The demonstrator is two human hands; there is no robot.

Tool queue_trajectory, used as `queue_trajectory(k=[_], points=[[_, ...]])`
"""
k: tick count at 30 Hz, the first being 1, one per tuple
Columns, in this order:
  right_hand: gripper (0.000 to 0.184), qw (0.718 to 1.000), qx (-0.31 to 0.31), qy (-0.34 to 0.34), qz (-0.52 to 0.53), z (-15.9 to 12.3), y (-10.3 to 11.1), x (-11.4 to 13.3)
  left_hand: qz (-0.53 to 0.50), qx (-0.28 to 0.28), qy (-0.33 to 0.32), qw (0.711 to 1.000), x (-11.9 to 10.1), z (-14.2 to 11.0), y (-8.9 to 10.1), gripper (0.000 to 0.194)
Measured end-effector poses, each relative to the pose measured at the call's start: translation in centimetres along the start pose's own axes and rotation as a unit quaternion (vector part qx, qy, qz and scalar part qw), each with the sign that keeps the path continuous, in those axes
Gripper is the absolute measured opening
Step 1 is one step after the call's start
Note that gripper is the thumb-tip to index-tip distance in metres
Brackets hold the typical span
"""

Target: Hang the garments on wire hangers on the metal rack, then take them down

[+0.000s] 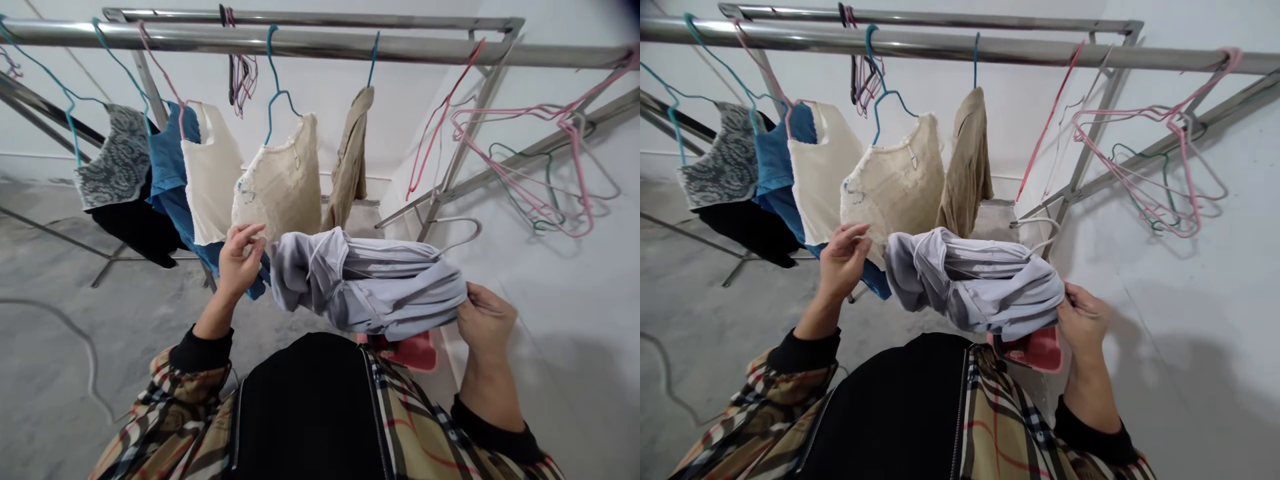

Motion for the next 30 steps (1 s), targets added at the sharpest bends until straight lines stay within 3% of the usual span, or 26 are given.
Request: queue_trajectory(k=[2,5,7,9,13,15,19,21,23,26,30], points=[[0.028,1.0,0.007,0.0,-0.005,-0.3,0.2,0.5,0.045,0.026,-0.091,0.995,-2.0,-0.1,-1.1,0.029],[0.025,0.999,0.026,0.009,-0.024,-0.6,0.5,1.3,0.093,0.153,-0.201,0.963,-4.6,-0.9,-4.2,0.025],[0.025,0.998,0.047,0.008,-0.03,-0.8,0.9,1.6,0.09,0.228,-0.22,0.944,-5.5,-1.6,-6.3,0.025],[0.026,0.996,0.086,-0.016,-0.009,-1.1,1.2,1.7,0.076,0.253,-0.215,0.94,-6.0,-2.1,-7.8,0.029],[0.029,0.965,0.224,-0.112,0.074,-2.8,1.9,1.3,0.036,0.259,-0.237,0.936,-7.0,-2.7,-10.0,0.027],[0.034,0.941,0.266,-0.174,0.114,-3.9,2.5,0.9,0.031,0.23,-0.242,0.942,-7.4,-2.5,-10.5,0.026],[0.049,0.911,0.255,-0.278,0.166,-5.5,4.3,0.3,0.039,0.051,-0.186,0.98,-7.7,0.1,-10.0,0.033],[0.054,0.902,0.241,-0.304,0.187,-5.8,5.1,0.7,0.049,-0.003,-0.156,0.987,-7.8,1.7,-10.3,0.04],[0.056,0.895,0.224,-0.325,0.208,-5.7,5.6,1.8,0.066,0.001,-0.134,0.989,-8.0,3.4,-11.4,0.047],[0.056,0.883,0.197,-0.356,0.233,-5.6,6.2,3.7,0.098,0.057,-0.085,0.99,-8.4,5.8,-13.7,0.059],[0.053,0.891,0.153,-0.359,0.233,-5.4,6.6,4.2,0.159,0.105,-0.016,0.982,-8.8,8.0,-15.5,0.054]])
Point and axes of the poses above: each hand's wrist, its own z-axis towards the middle knuckle, its own y-axis out of the back of the hand, x = y × z, the point moved 6 cm from there along z, towards the middle knuckle, and after that the axes turned 6 degrees about y, right-handed, at the moved point
